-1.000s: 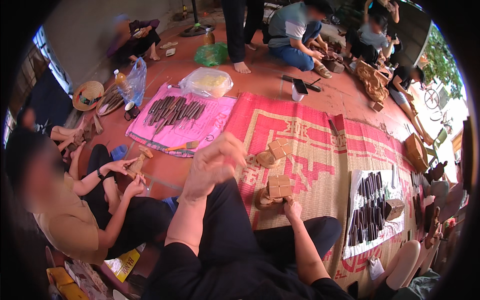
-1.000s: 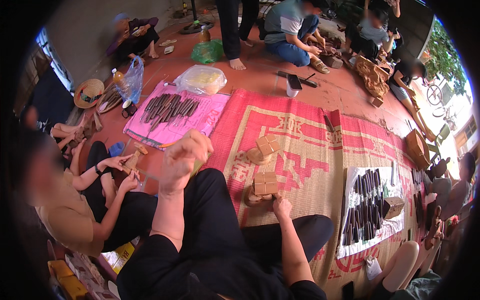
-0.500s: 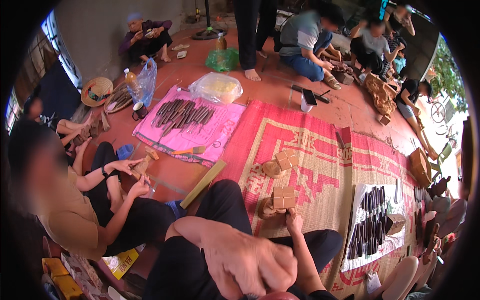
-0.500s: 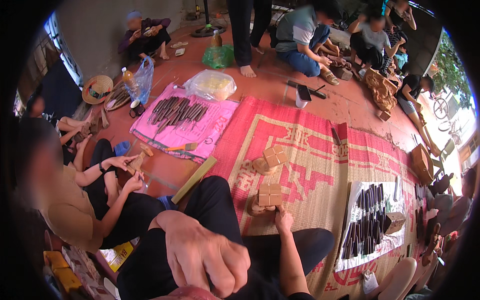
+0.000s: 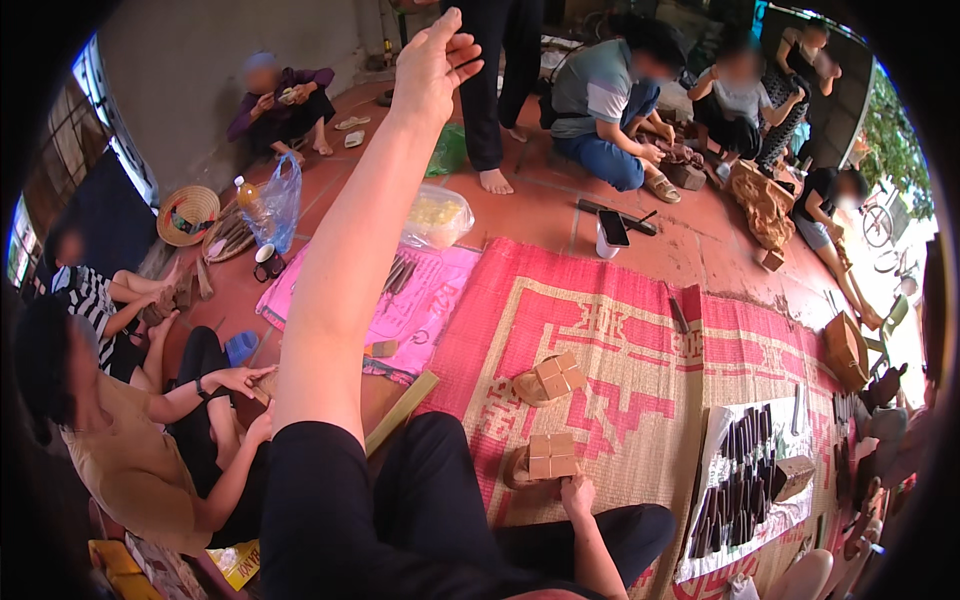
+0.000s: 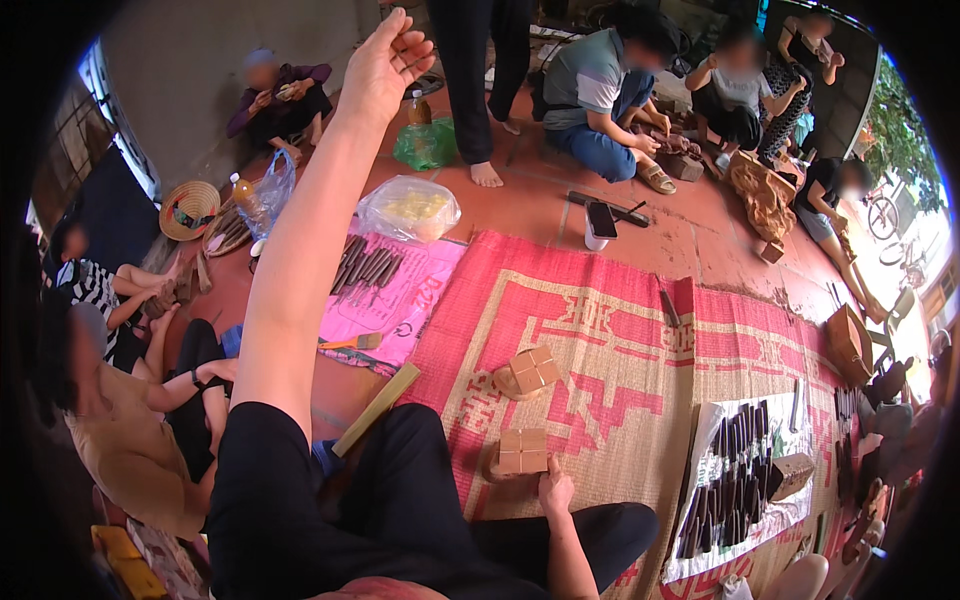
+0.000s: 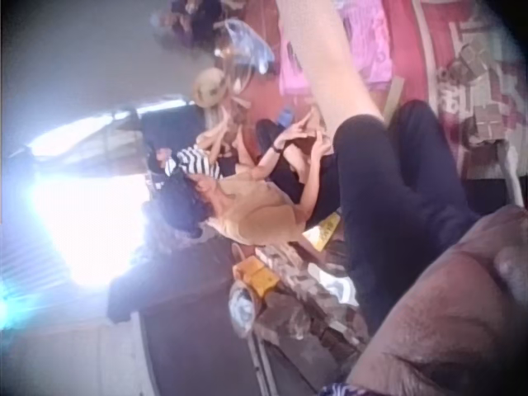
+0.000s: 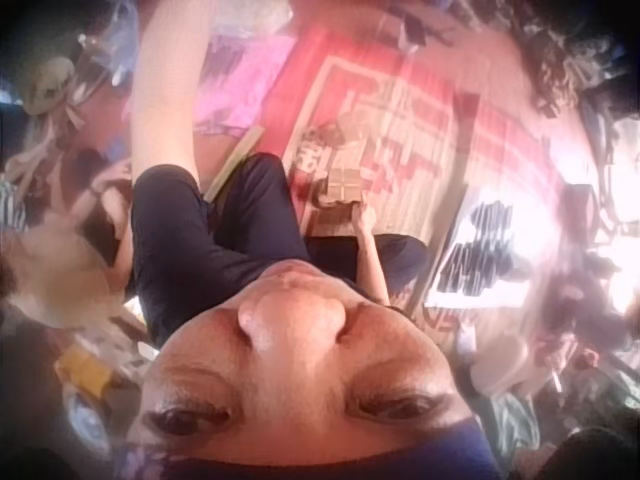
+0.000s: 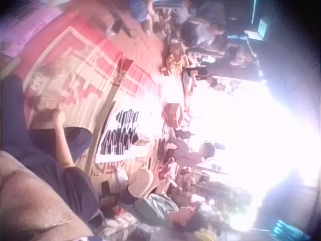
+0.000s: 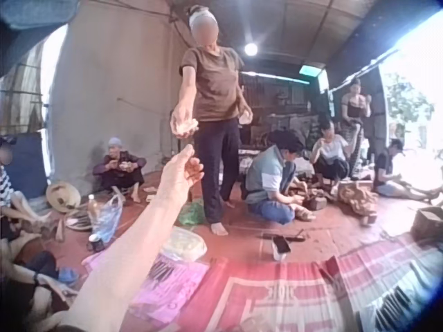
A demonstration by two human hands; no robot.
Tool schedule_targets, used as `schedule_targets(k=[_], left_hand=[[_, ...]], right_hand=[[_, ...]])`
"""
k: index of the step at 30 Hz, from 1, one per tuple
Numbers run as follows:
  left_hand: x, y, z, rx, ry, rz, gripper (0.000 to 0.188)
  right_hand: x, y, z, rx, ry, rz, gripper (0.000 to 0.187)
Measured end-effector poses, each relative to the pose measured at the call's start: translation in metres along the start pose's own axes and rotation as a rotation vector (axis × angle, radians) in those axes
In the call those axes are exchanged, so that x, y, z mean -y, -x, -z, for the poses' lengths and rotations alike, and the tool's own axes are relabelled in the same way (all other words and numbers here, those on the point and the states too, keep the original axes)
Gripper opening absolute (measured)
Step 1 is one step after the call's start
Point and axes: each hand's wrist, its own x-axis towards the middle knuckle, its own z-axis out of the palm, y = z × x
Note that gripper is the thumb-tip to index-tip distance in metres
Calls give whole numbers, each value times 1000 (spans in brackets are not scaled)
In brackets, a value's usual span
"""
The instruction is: The person sits on a mat and carves a small wooden block using a chisel. They hold the block in their left hand and use the chisel in their right hand to shape the wood, occasionally rotating the block to work on different sides.
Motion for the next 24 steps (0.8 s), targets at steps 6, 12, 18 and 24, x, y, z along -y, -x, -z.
schedule_targets(k=[6,12,18,24], left_hand=[[27,-78,-20,-206,68,22,48],[39,-109,-3,-214,174,13,26],[37,-70,-4,-84,124,-6,24],[25,79,7,205,71,219,23]], right_hand=[[8,1,16,-29,-76,-35,28],[16,1,14,-55,-87,34,27],[-5,-11,-16,-88,58,144,21],[17,-3,8,-198,-71,215,18]])
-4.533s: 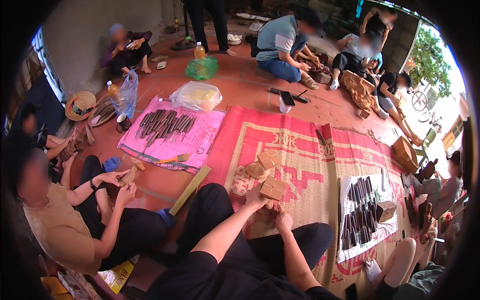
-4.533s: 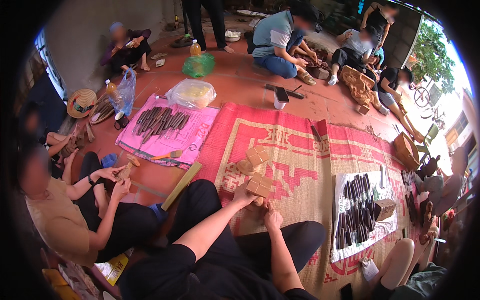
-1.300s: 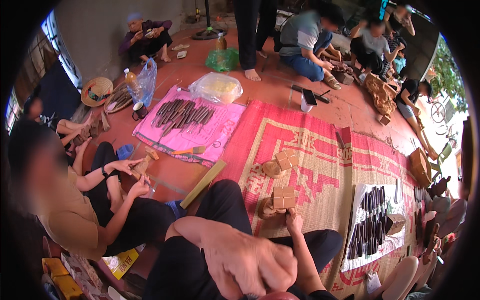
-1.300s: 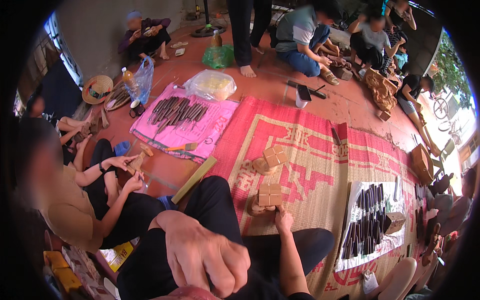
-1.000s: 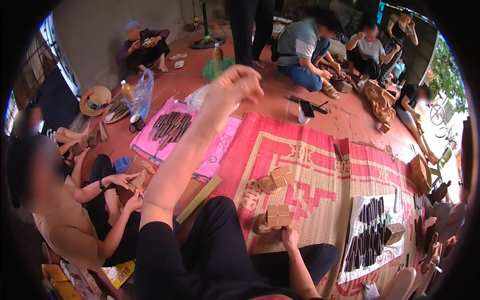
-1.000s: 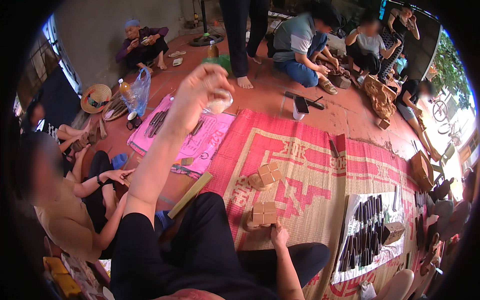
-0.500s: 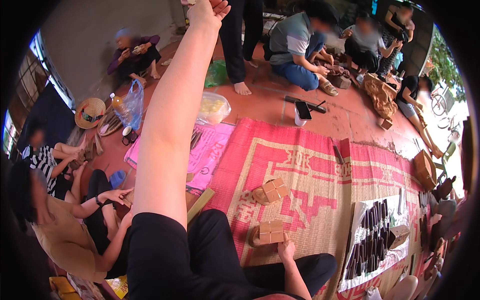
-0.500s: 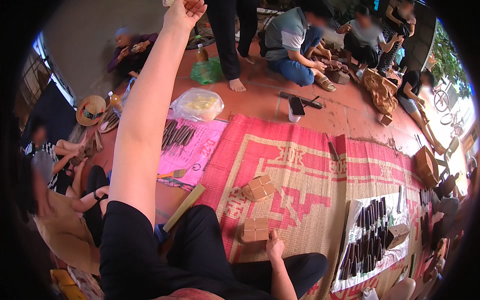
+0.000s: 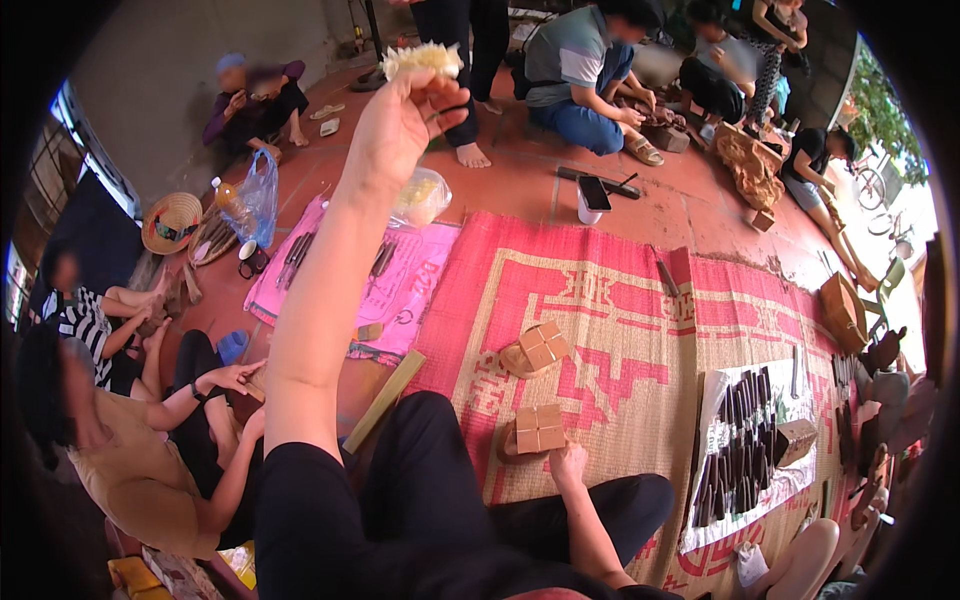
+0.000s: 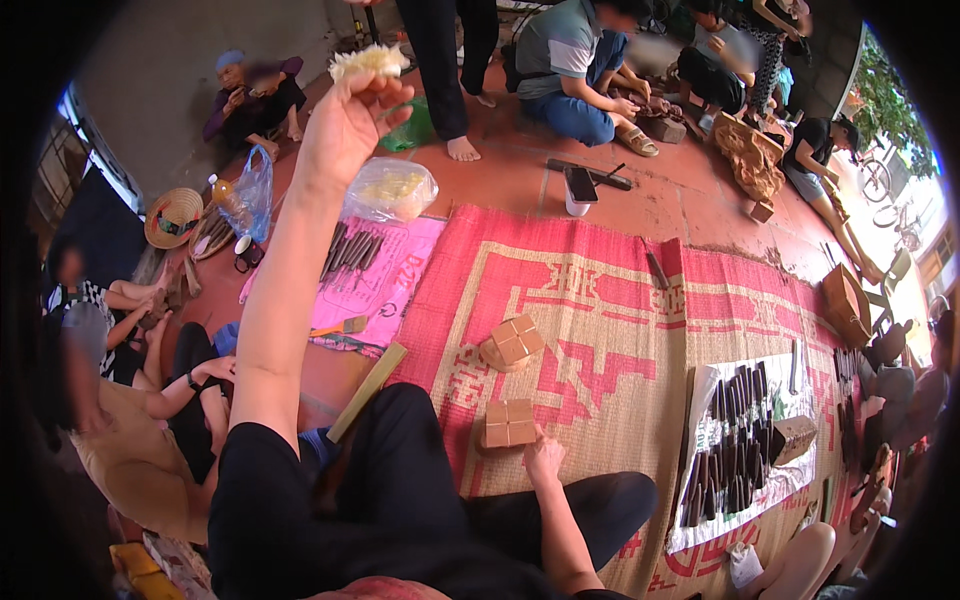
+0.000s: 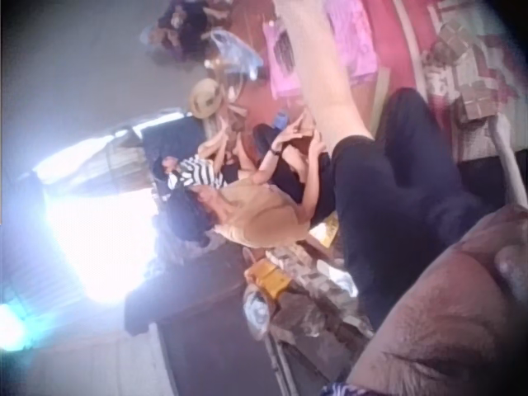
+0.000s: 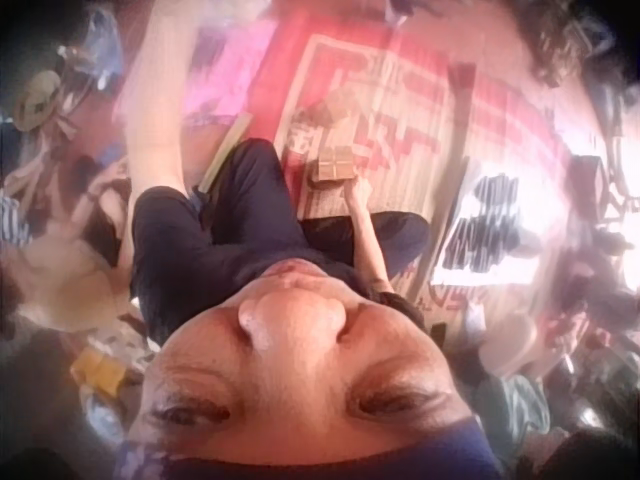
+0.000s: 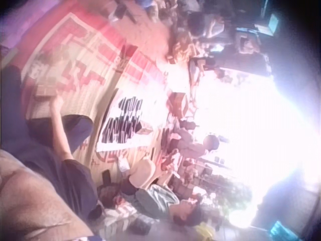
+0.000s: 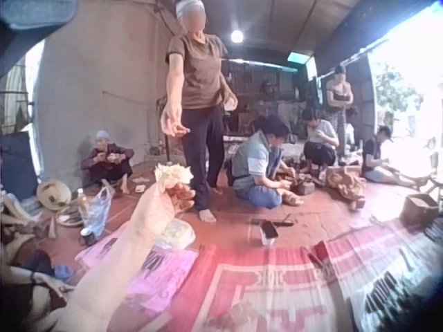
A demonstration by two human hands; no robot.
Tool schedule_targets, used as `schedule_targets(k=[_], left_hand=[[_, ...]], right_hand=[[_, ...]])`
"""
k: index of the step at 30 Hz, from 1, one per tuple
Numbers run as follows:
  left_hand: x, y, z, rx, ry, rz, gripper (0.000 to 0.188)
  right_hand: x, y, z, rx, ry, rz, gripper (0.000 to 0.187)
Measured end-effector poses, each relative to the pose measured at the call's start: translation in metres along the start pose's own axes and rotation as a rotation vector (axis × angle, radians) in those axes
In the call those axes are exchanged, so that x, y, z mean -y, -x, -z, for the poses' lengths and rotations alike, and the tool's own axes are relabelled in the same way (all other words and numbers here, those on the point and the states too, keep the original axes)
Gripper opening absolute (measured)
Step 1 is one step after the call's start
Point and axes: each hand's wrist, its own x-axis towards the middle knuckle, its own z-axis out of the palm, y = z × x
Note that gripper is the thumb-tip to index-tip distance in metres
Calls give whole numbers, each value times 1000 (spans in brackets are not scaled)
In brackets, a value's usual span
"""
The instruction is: The person sits on a mat and carves a small wooden block using a chisel. They hold the block in their left hand and use the chisel in their right hand to shape the wood, occasionally rotating the block to work on different sides.
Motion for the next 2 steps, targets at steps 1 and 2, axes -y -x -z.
schedule_targets(k=[1,2], left_hand=[[5,30,0,33,2,50,25],[5,36,1,26,5,58,25]], right_hand=[[-7,4,-7,106,70,-25,20],[-14,3,-11,208,144,-46,23]])
